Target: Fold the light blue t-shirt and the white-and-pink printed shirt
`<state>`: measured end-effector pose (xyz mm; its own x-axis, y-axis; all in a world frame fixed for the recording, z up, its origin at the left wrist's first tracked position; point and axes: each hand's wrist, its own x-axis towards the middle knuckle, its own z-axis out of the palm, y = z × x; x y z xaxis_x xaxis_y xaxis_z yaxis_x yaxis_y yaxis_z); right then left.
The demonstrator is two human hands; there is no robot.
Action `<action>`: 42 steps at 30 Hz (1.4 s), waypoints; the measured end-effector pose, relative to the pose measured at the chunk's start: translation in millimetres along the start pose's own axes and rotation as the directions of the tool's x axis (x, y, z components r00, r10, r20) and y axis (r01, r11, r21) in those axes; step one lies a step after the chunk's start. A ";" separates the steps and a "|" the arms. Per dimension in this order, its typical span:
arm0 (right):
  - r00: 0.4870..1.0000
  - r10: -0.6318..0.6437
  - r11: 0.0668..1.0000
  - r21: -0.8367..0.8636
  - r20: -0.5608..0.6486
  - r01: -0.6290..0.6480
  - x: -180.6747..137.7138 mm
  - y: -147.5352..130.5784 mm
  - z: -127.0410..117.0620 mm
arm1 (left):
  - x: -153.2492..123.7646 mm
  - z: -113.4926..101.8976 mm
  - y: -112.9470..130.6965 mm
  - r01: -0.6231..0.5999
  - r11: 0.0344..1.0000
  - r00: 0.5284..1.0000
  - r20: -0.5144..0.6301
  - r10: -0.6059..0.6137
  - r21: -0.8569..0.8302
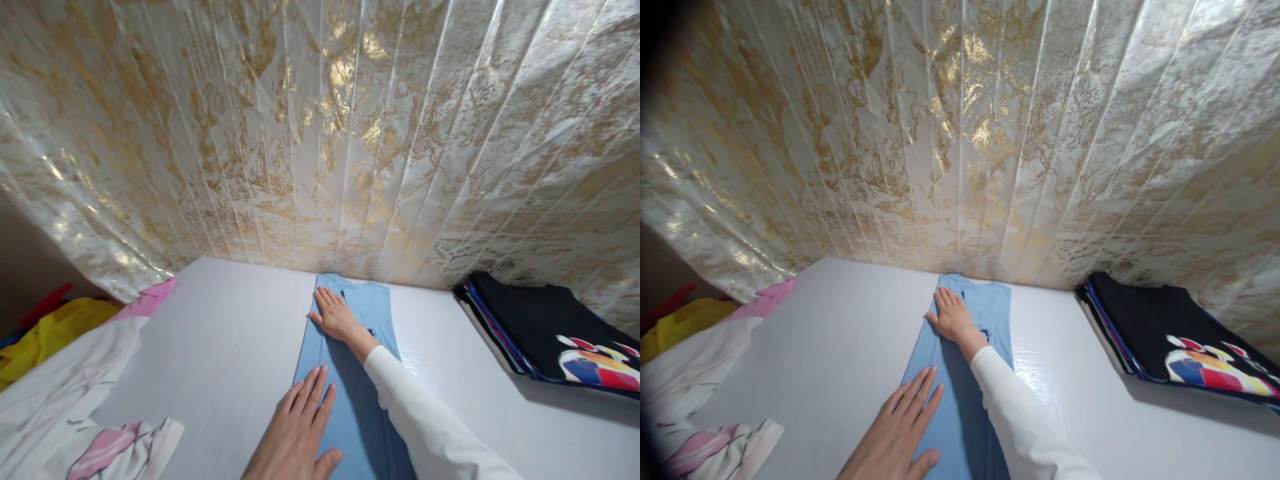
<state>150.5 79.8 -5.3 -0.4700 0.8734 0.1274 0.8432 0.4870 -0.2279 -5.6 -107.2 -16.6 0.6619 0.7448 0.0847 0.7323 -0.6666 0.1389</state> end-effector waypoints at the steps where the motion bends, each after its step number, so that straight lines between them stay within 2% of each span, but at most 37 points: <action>1: 1.000 0.010 1.000 -0.007 0.007 -0.010 2.4 1.0 0.2 | 0.3 -0.5 0.2 0.005 1.000 1.000 -0.005 -0.005 -0.009; 4: 1.000 0.012 1.000 -0.017 0.029 -0.012 3.1 0.6 -5.3 | 2.3 -7.0 -1.0 0.020 0.998 1.000 -0.011 -0.021 -0.059; 7: 0.999 -0.014 1.000 -0.009 0.038 0.014 -11.2 -6.0 -14.8 | 1.1 -22.1 -6.7 0.028 0.990 0.999 -0.024 -0.031 -0.136; 10: 0.997 -0.071 0.997 0.012 0.028 0.070 -49.1 -20.9 -22.0 | -9.0 -37.9 -15.1 -0.005 0.982 0.998 -0.067 -0.007 -0.188; 13: 0.983 -0.183 0.977 0.109 -0.007 0.182 -106.8 -42.9 -28.5 | -22.6 -45.4 -19.6 -0.026 0.978 0.997 -0.078 0.010 -0.209; 16: 0.972 -0.234 0.941 0.249 -0.015 0.231 -162.9 -67.4 -37.5 | -26.1 -43.5 -18.6 -0.012 0.980 0.998 -0.070 -0.002 -0.200; 18: 0.971 -0.237 0.917 0.326 -0.026 0.232 -188.2 -82.2 -43.9 | -20.8 -39.2 -17.6 -0.014 0.983 0.997 -0.073 0.001 -0.181; 21: 0.972 -0.230 0.885 0.405 -0.047 0.229 -204.1 -98.2 -48.3 | -9.4 -31.9 -19.6 -0.022 0.988 0.996 -0.093 0.008 -0.150; 24: 0.972 -0.232 0.882 0.413 -0.034 0.225 -203.2 -105.2 -43.4 | -3.0 -25.6 -26.3 -0.015 0.991 0.994 -0.113 0.000 -0.132; 30: 0.976 -0.218 0.893 0.401 -0.017 0.206 -196.7 -104.6 -33.3 | -2.2 -27.8 -32.6 -0.006 0.990 0.995 -0.100 -0.009 -0.142; 33: 0.978 -0.204 0.884 0.423 -0.038 0.201 -203.1 -94.8 -42.6 | -11.1 -42.6 -23.4 -0.023 0.977 0.989 -0.145 -0.008 -0.210; 36: 0.991 -0.122 0.892 0.431 -0.053 0.133 -219.5 -75.5 -59.6 | -30.9 -59.5 -10.1 -0.061 0.944 0.989 -0.150 0.012 -0.324; 39: 0.998 -0.056 0.895 0.445 0.039 0.033 -242.4 -55.7 -74.9 | -51.3 -67.8 -1.5 -0.085 0.929 0.996 -0.063 0.066 -0.360; 42: 0.984 -0.083 0.900 0.435 0.157 0.006 -261.2 -45.9 -80.8 | -58.4 -66.7 0.3 -0.096 0.950 0.995 -0.007 0.098 -0.299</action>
<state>255.6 -170.8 49.9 -0.5733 0.8193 -0.0075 0.6424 0.4438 -0.6248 -54.7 -148.8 44.3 0.7292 0.6762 0.1052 0.5844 -0.6953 0.4184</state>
